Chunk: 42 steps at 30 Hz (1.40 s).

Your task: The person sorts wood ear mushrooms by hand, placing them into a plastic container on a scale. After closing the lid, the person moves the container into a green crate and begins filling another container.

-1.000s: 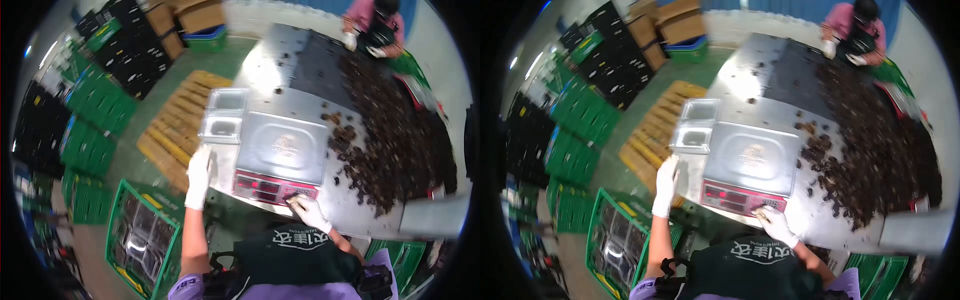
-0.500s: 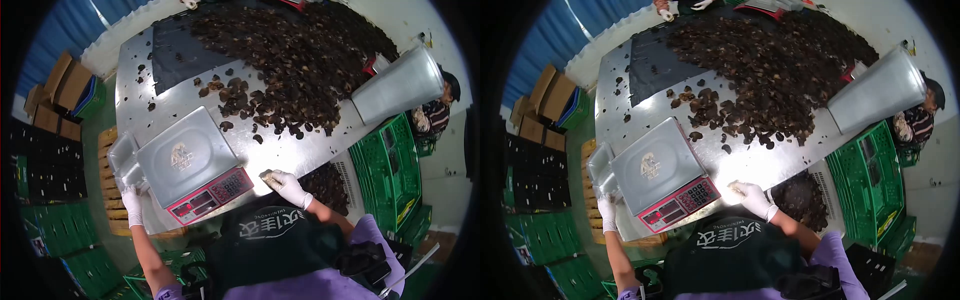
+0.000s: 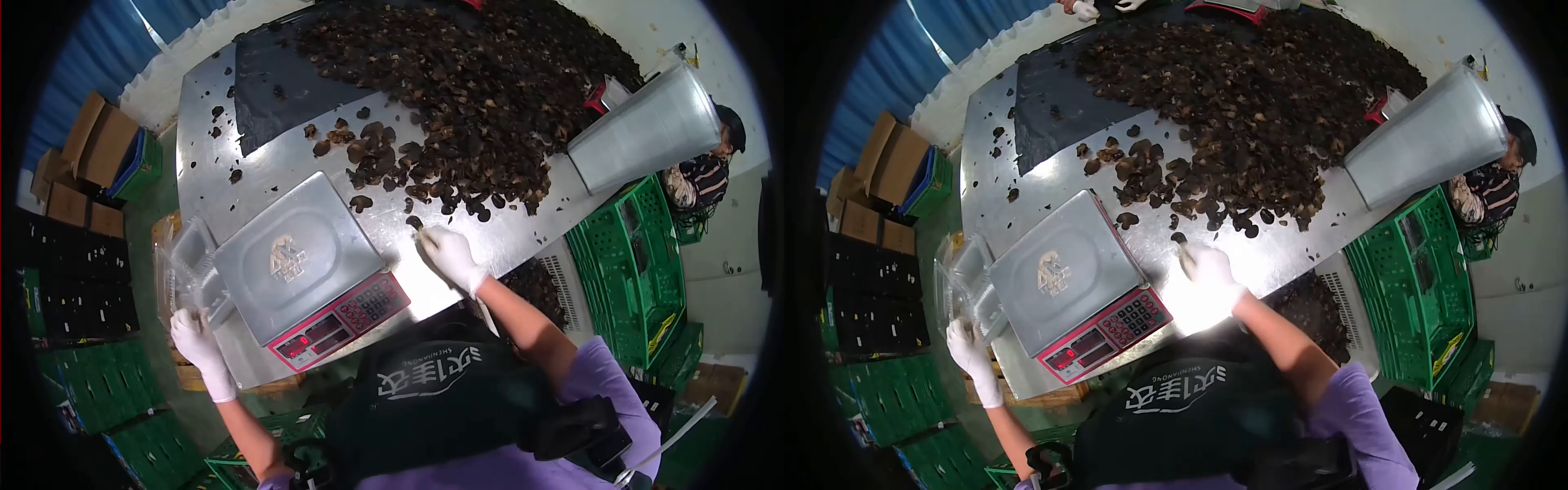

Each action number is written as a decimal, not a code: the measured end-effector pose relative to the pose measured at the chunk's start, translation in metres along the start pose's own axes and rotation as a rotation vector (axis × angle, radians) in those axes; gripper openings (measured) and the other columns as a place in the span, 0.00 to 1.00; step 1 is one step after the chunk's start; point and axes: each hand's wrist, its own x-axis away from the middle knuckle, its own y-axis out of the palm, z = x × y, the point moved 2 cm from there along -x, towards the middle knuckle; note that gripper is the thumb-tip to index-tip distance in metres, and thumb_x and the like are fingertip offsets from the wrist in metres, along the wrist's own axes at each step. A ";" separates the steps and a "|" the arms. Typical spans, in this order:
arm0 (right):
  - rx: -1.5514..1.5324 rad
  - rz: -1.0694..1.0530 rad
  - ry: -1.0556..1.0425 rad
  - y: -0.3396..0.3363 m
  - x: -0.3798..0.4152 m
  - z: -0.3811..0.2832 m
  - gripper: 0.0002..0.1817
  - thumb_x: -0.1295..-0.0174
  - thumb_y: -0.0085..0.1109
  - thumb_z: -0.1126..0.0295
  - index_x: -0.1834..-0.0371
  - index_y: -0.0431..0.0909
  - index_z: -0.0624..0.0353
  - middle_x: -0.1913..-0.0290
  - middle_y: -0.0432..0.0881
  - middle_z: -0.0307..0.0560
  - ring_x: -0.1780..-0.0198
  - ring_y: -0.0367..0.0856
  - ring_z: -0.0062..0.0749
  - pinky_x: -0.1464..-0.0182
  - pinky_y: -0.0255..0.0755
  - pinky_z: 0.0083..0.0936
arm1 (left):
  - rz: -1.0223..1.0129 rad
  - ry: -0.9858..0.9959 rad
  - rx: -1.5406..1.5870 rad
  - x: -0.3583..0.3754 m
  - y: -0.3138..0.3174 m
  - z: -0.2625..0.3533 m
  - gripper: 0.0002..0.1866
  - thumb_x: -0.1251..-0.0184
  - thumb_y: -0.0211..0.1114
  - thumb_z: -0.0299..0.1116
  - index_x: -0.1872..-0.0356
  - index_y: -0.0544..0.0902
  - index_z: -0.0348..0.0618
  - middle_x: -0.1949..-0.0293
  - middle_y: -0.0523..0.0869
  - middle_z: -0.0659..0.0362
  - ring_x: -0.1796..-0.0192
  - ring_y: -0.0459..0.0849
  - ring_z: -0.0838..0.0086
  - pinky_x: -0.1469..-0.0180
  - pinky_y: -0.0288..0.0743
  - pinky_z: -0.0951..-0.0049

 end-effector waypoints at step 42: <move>0.133 0.178 -0.096 -0.070 -0.033 0.098 0.17 0.48 0.64 0.69 0.54 0.78 0.57 0.56 0.78 0.47 0.53 0.78 0.43 0.51 0.72 0.35 | -0.247 -0.214 0.732 -0.045 0.222 0.381 0.08 0.40 0.63 0.33 0.71 0.81 0.38 0.70 0.83 0.49 0.64 0.82 0.57 0.56 0.75 0.62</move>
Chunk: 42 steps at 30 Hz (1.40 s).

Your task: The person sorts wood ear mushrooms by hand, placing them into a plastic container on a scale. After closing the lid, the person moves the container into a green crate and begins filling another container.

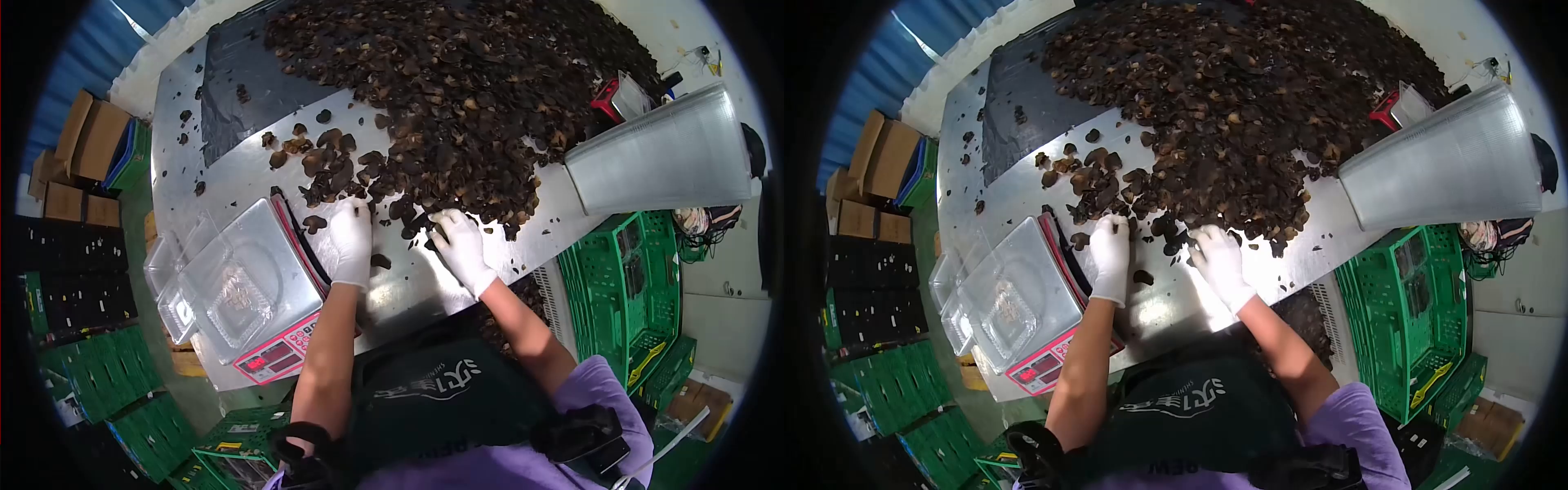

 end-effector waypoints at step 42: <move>-1.745 -0.047 0.948 -0.025 0.042 0.032 0.06 0.38 0.51 0.76 0.61 0.75 0.64 0.63 0.81 0.50 0.73 0.76 0.30 0.67 0.72 0.23 | -0.218 0.006 0.024 0.076 0.016 0.011 0.10 0.52 0.62 0.20 0.66 0.80 0.40 0.58 0.78 0.52 0.50 0.74 0.55 0.53 0.73 0.59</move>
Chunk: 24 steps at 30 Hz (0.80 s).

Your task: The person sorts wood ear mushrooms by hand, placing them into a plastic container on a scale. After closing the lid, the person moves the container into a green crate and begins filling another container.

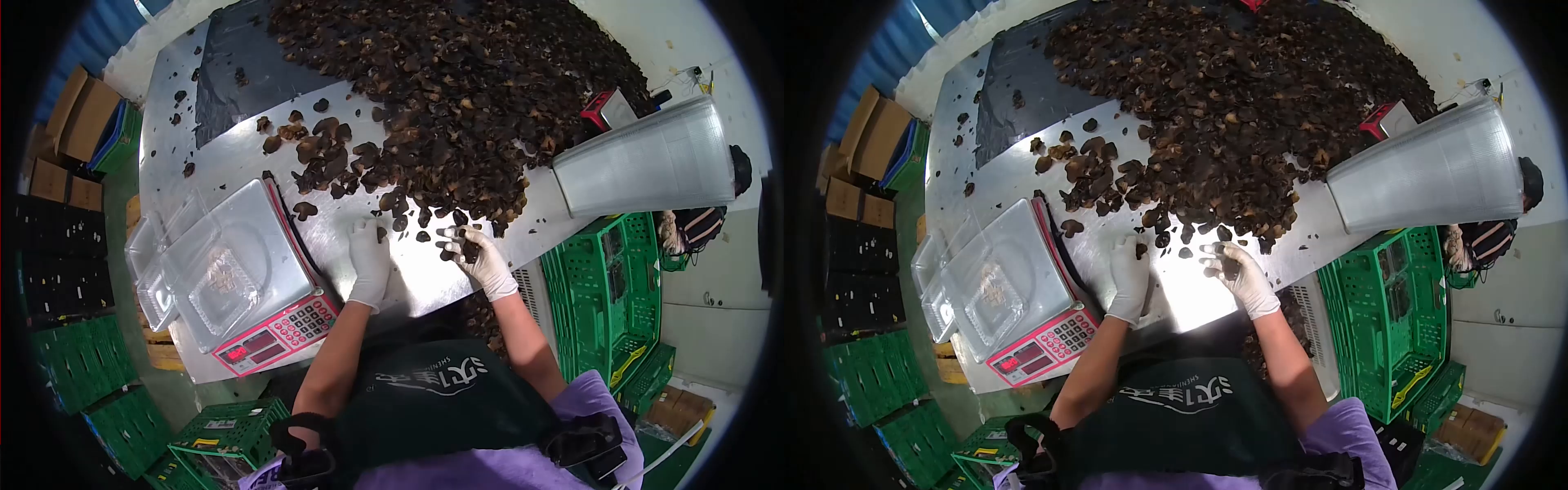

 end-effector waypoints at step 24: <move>0.586 0.099 -0.155 -0.026 0.075 -0.039 0.05 0.37 0.55 0.77 0.62 0.79 0.65 0.59 0.85 0.48 0.72 0.76 0.16 0.74 0.66 0.11 | -0.038 -0.013 0.062 -0.018 0.017 0.013 0.08 0.46 0.69 0.31 0.68 0.81 0.38 0.73 0.83 0.50 0.71 0.82 0.56 0.63 0.76 0.61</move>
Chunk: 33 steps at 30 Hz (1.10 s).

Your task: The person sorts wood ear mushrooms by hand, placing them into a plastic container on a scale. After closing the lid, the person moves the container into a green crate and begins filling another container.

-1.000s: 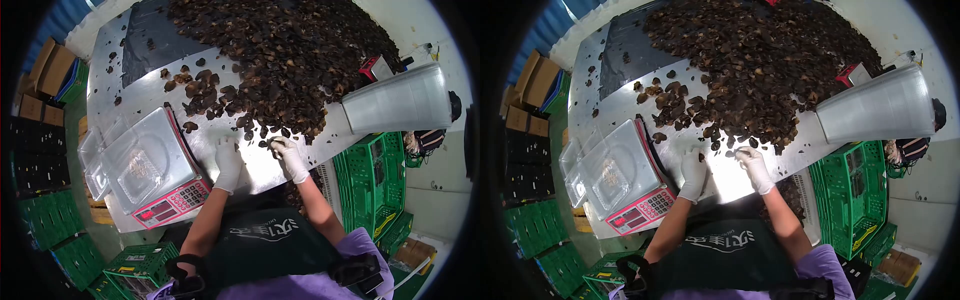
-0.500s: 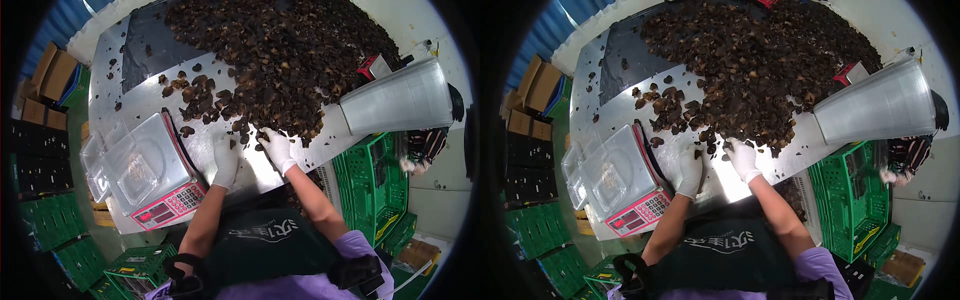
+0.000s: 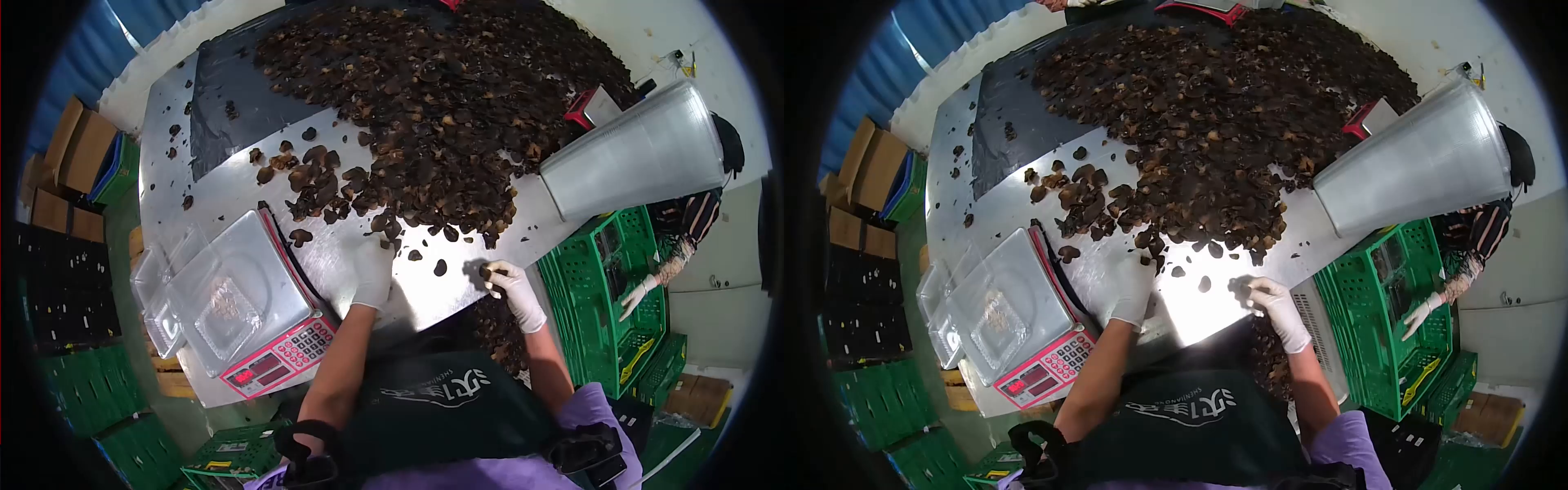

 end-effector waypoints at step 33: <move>1.251 0.150 -0.722 0.410 -0.236 -0.014 0.32 0.49 0.65 0.57 0.37 0.70 0.47 0.33 0.64 0.51 0.31 0.59 0.47 0.36 0.55 0.48 | 0.235 -0.173 -0.347 0.112 -0.321 -0.061 0.32 0.50 0.65 0.22 0.39 0.71 0.34 0.35 0.68 0.41 0.31 0.64 0.48 0.30 0.58 0.57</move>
